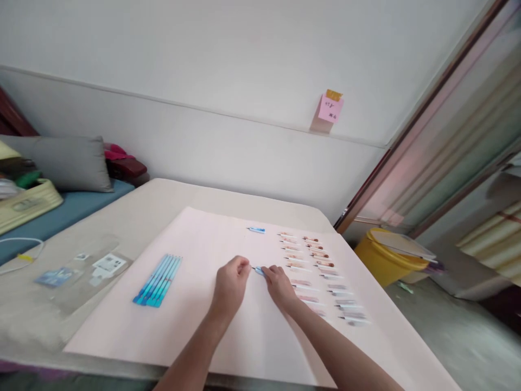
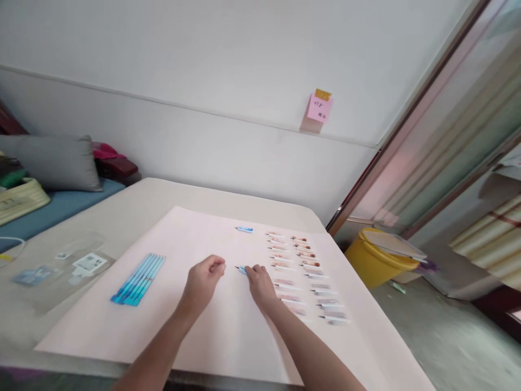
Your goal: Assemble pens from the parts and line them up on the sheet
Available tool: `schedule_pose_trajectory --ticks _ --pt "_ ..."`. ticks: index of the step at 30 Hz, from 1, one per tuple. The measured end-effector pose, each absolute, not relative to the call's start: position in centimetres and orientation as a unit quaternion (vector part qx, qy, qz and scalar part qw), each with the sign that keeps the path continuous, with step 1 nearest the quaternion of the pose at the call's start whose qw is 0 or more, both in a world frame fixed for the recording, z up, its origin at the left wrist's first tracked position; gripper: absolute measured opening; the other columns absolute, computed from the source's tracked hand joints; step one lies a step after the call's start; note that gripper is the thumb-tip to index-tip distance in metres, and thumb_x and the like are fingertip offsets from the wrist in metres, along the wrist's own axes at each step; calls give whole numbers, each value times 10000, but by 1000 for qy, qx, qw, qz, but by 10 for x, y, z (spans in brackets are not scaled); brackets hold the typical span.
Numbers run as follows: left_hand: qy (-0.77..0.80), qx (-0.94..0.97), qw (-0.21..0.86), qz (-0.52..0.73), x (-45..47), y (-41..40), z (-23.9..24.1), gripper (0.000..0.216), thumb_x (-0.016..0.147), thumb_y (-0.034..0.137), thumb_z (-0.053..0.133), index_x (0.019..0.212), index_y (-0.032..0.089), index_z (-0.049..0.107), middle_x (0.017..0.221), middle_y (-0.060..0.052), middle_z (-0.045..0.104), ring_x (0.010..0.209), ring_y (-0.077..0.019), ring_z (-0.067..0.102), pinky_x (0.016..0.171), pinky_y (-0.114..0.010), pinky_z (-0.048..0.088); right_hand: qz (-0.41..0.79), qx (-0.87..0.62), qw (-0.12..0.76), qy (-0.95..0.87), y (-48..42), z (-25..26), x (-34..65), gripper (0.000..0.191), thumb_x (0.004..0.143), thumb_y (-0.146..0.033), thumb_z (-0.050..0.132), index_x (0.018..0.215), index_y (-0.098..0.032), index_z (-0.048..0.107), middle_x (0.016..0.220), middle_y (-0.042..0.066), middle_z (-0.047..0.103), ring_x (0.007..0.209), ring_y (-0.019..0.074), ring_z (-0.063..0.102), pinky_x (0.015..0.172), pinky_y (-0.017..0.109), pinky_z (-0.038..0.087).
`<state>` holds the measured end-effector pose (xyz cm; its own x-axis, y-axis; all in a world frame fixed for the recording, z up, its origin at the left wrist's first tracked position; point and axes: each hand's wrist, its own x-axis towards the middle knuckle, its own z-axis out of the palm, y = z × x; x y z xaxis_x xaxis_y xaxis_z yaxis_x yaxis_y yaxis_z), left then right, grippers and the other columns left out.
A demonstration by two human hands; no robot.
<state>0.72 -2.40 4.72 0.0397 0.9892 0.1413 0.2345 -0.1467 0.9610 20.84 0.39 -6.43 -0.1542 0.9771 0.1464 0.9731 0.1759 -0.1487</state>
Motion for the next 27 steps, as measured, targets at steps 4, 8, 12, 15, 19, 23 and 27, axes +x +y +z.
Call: schedule_pose_trajectory --ticks 4,8,12,15,19,23,27 --pt "509 550 453 484 2 -22 45 130 739 290 555 768 193 637 697 -26 643 674 -170 607 629 -259 450 13 -628 109 -770 -42 -66 206 326 911 -150 389 1170 -271 547 967 40 582 899 169 499 807 248 358" --pt "495 504 517 484 11 -31 45 103 701 269 612 743 180 640 714 -36 647 672 -165 613 617 -254 460 0 -629 124 -767 -67 -58 204 341 864 -129 460 1176 -252 520 1014 40 576 938 182 492 819 270 358" --pt "463 313 659 503 23 -45 38 155 670 212 670 805 156 618 802 -62 659 708 -149 625 671 -262 476 -13 -644 110 -757 -82 -48 208 210 822 -145 525 1016 -215 564 998 49 569 918 196 489 793 289 364" --pt "485 132 702 504 33 -53 21 161 687 130 632 835 147 572 785 -54 638 705 -118 615 689 -250 471 -12 -651 107 -751 -92 -48 213 169 831 -136 502 967 -208 571 951 52 565 888 198 491 773 293 366" --pt "547 79 693 463 53 -64 -7 157 678 92 583 816 150 537 707 -18 591 612 -100 575 599 -240 432 -9 -653 124 -747 -97 -54 217 230 833 -116 482 1032 -202 556 938 56 562 893 203 487 791 295 364" --pt "560 73 699 439 73 -72 -25 217 642 62 584 826 161 526 678 -2 580 598 -107 572 588 -241 418 -12 -646 103 -757 -91 -58 216 175 845 -127 471 978 -202 557 928 58 559 851 202 494 748 294 369" --pt "569 72 701 425 79 -73 -34 262 676 79 575 911 171 503 767 -36 619 673 -129 606 637 -260 448 -15 -630 72 -773 -86 -60 214 149 872 -128 425 891 -211 547 897 57 551 798 193 506 660 288 368"
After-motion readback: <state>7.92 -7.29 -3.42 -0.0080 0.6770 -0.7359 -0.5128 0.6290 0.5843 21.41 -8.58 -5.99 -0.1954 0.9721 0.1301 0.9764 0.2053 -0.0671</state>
